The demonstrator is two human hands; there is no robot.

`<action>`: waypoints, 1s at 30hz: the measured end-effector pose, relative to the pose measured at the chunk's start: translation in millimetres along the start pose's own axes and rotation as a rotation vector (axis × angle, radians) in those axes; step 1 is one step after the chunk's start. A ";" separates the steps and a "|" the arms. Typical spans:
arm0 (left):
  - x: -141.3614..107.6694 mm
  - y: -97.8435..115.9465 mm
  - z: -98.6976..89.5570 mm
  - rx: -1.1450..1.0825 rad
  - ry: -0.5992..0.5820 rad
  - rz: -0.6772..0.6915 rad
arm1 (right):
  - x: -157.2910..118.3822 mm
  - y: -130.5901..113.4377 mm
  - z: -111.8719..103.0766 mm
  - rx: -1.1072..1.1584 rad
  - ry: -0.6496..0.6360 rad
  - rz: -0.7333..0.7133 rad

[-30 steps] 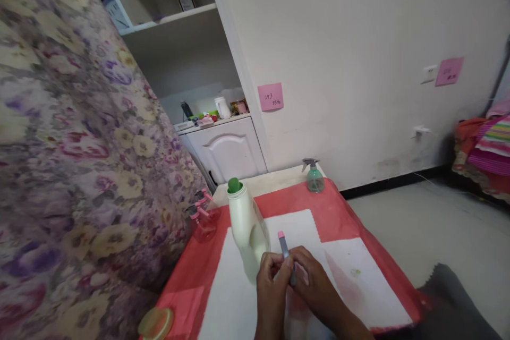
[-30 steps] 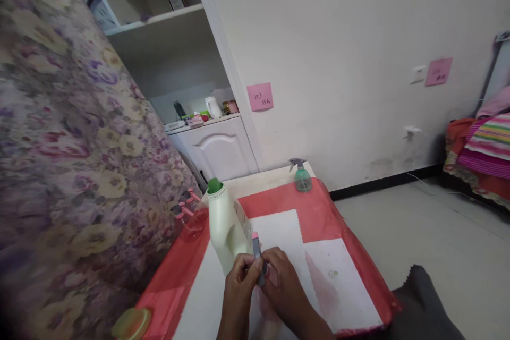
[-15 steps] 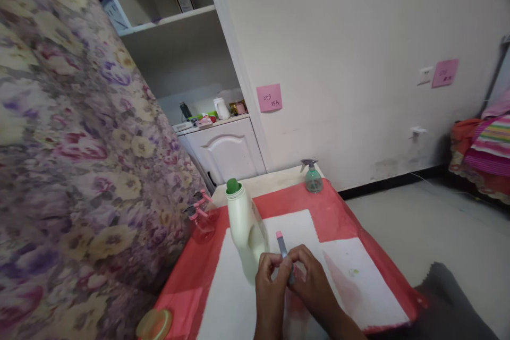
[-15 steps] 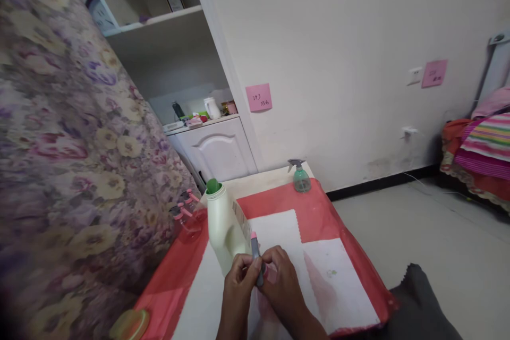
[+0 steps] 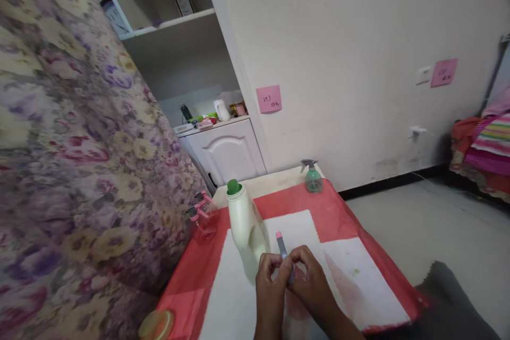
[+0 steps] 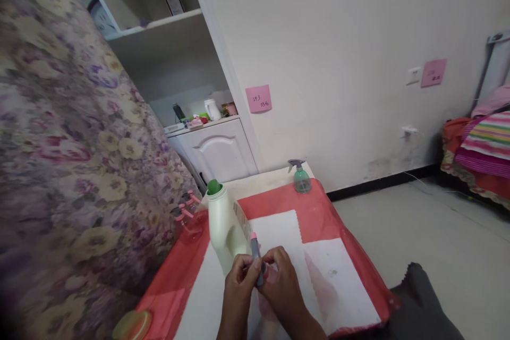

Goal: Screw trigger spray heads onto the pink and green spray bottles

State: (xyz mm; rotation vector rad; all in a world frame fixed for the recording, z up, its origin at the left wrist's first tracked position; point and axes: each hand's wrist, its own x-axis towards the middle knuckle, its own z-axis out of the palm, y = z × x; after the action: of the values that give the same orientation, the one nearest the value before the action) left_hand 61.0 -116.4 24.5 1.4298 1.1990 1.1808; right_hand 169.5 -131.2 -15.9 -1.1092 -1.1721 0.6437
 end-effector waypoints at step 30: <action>2.0 -4.5 -0.9 0.066 -0.016 0.048 | -0.7 -4.1 -5.8 0.070 -0.078 -0.004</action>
State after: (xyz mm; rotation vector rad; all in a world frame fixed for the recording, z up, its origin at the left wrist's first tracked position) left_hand 59.7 -113.8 20.5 1.5220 1.2089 1.1699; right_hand 174.2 -135.2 -12.4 -1.0303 -1.2085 0.7253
